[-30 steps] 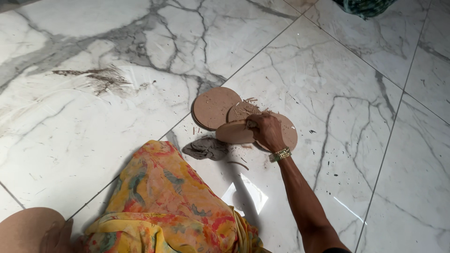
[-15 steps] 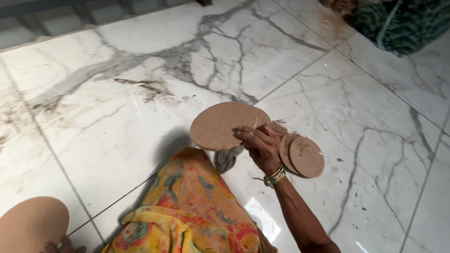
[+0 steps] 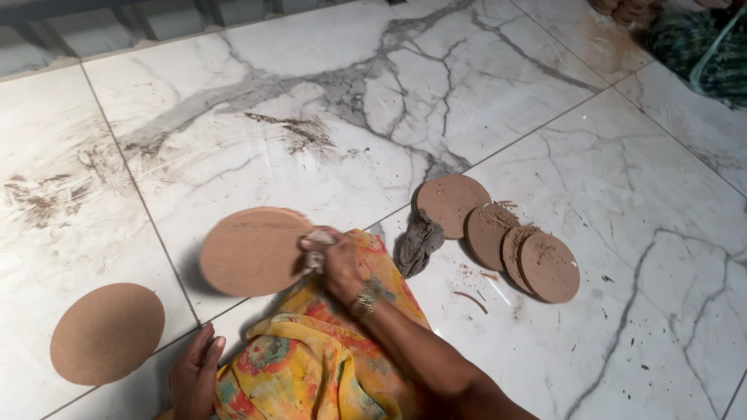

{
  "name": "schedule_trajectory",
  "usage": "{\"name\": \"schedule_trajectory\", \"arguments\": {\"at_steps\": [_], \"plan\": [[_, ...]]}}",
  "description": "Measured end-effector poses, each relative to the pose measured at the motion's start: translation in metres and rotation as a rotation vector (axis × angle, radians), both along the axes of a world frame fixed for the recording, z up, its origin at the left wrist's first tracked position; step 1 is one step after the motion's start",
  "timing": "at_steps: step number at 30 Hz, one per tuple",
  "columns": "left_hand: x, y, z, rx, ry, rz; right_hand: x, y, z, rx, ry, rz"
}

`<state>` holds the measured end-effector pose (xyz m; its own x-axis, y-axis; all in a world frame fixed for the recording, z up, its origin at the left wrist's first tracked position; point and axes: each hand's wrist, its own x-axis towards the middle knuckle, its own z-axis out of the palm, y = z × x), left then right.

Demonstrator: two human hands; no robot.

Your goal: The person sits on the floor and wipes round wooden discs one at a time with a cloth, rubbing the faces and edges of each disc and setting finished discs aside with the others.

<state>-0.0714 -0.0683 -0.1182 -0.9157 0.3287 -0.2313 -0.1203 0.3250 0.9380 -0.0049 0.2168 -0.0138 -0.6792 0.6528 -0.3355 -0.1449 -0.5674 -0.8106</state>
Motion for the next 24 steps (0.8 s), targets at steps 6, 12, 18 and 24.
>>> {"name": "schedule_trajectory", "arguments": {"at_steps": [6, 12, 18, 24], "plan": [[-0.007, 0.000, -0.019, -0.118, -0.112, 0.002, -0.046, -0.025, -0.041, -0.172, -0.045, 0.059], [-0.006, 0.008, -0.021, 0.586, -0.309, 0.072, -0.052, -0.029, -0.084, -0.174, -0.072, 0.110], [-0.006, 0.027, -0.007, 0.803, -0.245, 0.138, -0.052, -0.027, -0.104, -0.162, 0.055, 0.210], [-0.004, 0.025, 0.002, 0.876, -0.241, 0.254, -0.049, -0.031, -0.092, -0.117, -0.002, 0.370]]}}
